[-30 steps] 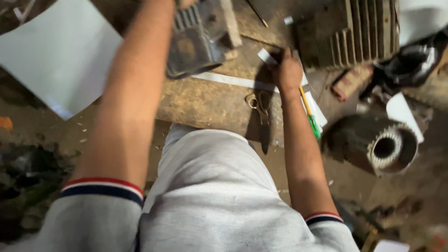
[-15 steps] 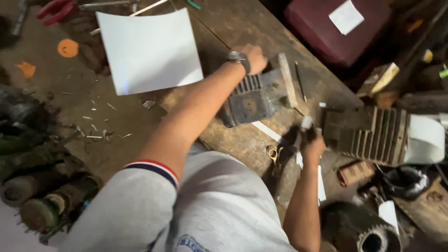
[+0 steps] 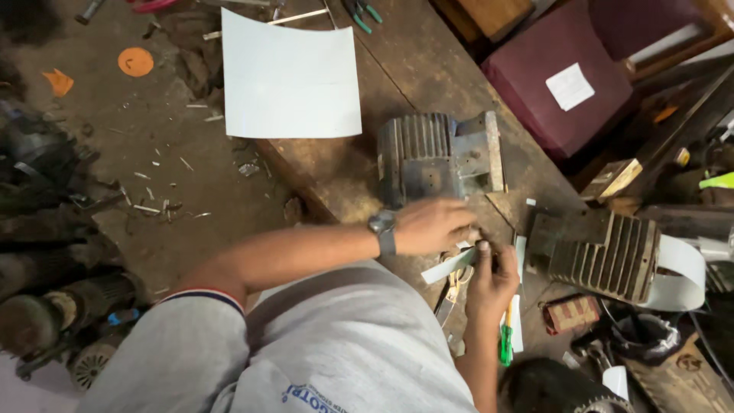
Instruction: The person handles thin white strips on a cluttered workbench, cutting and trimming them with scissors and fitting strips against electric motor housings. They lift and reposition the motor housings and move cut pieces around the bench while working.
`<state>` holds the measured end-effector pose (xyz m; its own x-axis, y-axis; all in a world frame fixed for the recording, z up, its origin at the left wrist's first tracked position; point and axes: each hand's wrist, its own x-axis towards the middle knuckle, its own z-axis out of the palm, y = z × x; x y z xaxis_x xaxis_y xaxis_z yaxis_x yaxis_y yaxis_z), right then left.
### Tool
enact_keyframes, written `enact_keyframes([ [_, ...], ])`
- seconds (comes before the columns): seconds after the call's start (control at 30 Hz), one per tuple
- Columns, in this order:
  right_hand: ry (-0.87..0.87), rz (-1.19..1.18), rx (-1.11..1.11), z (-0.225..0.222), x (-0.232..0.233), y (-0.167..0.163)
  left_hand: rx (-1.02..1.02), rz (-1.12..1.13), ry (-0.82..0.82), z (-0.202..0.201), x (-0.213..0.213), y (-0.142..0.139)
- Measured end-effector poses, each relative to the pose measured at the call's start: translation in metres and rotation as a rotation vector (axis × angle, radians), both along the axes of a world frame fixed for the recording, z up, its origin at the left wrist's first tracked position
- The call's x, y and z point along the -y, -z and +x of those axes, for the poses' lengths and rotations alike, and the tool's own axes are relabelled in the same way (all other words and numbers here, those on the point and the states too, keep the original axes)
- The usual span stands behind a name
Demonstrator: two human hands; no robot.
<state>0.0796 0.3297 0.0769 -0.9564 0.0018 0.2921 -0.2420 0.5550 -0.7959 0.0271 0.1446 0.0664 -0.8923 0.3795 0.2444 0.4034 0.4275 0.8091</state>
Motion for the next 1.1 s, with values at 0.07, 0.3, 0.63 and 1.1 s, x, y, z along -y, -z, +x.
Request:
enact_keyframes([
  [0.07,0.028,-0.098,-0.033,0.003,0.008,-0.005,-0.081,0.117,-0.015,0.015,0.005,-0.002],
  [0.3,0.085,-0.083,-0.073,0.016,0.031,-0.035,-0.105,0.307,-0.005,0.032,0.018,-0.014],
  [0.63,0.049,0.277,-0.196,0.036,0.065,-0.071,-0.085,0.284,0.006,0.033,0.038,-0.014],
  [1.1,0.113,-0.306,0.071,0.023,0.105,-0.028,0.041,0.325,0.054,0.022,0.089,-0.016],
])
